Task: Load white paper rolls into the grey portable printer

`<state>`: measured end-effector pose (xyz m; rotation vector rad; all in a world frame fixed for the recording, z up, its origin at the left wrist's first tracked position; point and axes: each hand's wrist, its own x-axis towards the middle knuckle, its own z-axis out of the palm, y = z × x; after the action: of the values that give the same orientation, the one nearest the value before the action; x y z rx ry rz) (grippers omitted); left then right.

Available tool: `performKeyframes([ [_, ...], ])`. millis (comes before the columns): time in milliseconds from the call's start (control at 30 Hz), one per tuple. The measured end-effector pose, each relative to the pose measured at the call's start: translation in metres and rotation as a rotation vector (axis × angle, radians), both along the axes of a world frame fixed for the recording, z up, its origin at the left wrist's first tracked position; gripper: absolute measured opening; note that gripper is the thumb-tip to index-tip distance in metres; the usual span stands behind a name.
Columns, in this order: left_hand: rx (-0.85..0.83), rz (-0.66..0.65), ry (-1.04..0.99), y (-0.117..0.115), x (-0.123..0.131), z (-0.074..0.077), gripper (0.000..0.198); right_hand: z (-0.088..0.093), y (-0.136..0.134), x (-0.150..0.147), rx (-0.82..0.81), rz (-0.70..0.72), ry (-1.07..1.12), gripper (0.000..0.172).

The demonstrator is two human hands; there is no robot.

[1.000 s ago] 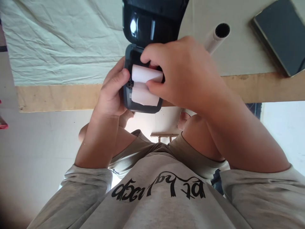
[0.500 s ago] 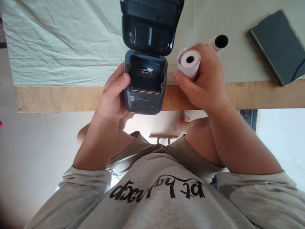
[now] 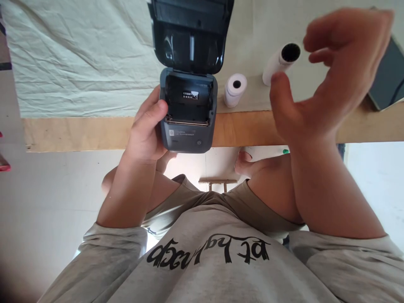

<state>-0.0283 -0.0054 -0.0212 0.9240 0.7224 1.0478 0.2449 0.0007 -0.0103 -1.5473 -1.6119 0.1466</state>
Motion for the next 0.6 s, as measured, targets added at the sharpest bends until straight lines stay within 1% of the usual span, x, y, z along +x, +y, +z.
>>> performKeyframes([
  [67,0.020,0.015,0.005,0.000,0.000,0.001,0.029,0.000,0.009,0.004,-0.101,-0.003,-0.074,0.058],
  [100,0.020,0.022,0.017,0.000,0.001,0.002,0.029,0.000,0.014,0.003,-0.158,0.011,-0.114,0.060],
  [167,0.005,0.031,0.046,-0.001,0.002,0.004,0.031,-0.001,0.020,0.000,-0.259,-0.004,-0.130,0.053],
  [233,-0.019,0.032,0.065,-0.002,0.003,0.007,0.034,-0.002,0.023,-0.003,-0.309,-0.004,-0.123,0.049],
  [333,-0.051,0.047,0.086,-0.003,0.004,0.009,0.037,-0.002,0.020,-0.002,-0.338,0.065,-0.073,0.056],
  [433,-0.080,0.057,0.098,-0.003,0.004,0.011,0.040,-0.001,0.016,0.001,-0.344,0.125,-0.081,0.052],
  [500,-0.085,0.055,0.099,-0.004,0.004,0.012,0.039,-0.001,0.015,0.001,-0.339,0.109,-0.117,0.045],
  [600,-0.058,0.055,0.095,-0.005,0.005,0.012,0.033,-0.002,0.016,0.000,-0.321,0.067,-0.138,0.044],
])
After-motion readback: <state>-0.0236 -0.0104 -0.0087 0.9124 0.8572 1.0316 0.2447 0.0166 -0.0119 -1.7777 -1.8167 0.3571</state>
